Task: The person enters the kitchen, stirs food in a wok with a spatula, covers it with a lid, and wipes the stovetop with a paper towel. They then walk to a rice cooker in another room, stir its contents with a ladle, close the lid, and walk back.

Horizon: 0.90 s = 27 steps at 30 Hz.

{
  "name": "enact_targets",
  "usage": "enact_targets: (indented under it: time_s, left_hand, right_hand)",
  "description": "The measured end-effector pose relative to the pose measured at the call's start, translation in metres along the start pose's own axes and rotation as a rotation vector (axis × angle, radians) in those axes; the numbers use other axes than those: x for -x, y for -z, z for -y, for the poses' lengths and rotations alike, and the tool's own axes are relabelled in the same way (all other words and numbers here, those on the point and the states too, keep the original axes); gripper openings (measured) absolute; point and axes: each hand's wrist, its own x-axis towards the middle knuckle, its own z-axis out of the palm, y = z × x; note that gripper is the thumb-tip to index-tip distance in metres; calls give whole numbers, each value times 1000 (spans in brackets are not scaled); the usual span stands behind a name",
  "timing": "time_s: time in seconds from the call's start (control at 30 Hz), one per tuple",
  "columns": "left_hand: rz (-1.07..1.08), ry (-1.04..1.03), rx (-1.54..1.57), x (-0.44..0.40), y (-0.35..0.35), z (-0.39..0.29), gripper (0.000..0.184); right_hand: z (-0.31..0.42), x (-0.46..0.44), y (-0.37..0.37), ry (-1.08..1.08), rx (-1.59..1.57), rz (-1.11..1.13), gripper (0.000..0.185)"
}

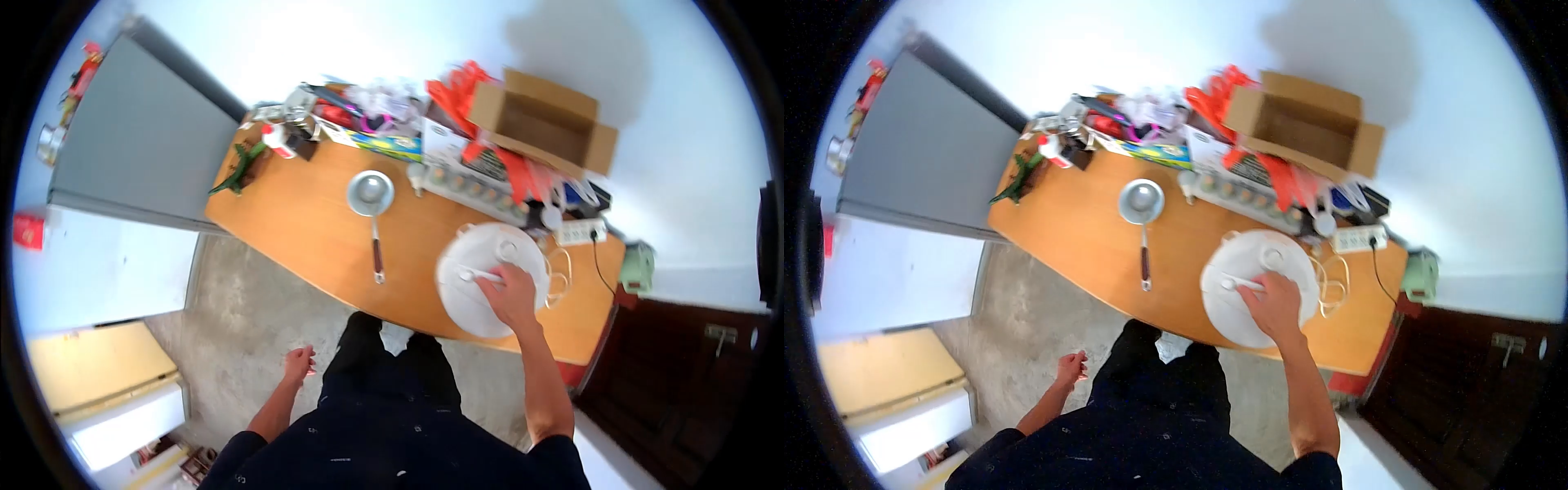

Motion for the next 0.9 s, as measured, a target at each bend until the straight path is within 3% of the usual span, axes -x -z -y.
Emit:
enact_targets:
  time_s: [0.2,0.3,0.5,0.67,0.87,0.9]
  left_hand:
    - [19,-159,-45,-63,13,-51,31]
    - [34,-306,-45,-131,16,-120,30]
    - [-151,-765,-165,-242,8,-308,35]
    - [-194,-823,-88,-268,-3,-437,60]
    - [-253,-883,-140,-295,-21,-481,69]
    - [-339,-974,-170,-317,-27,-476,68]
  right_hand:
    - [10,-9,2,-100,23,109,29]
    - [12,-14,-1,-120,37,136,28]
    - [22,-15,-2,-304,94,195,26]
    - [20,-16,-3,-295,78,202,28]
    - [21,-17,-1,-312,113,216,30]
    - [20,-18,-1,-327,111,224,31]
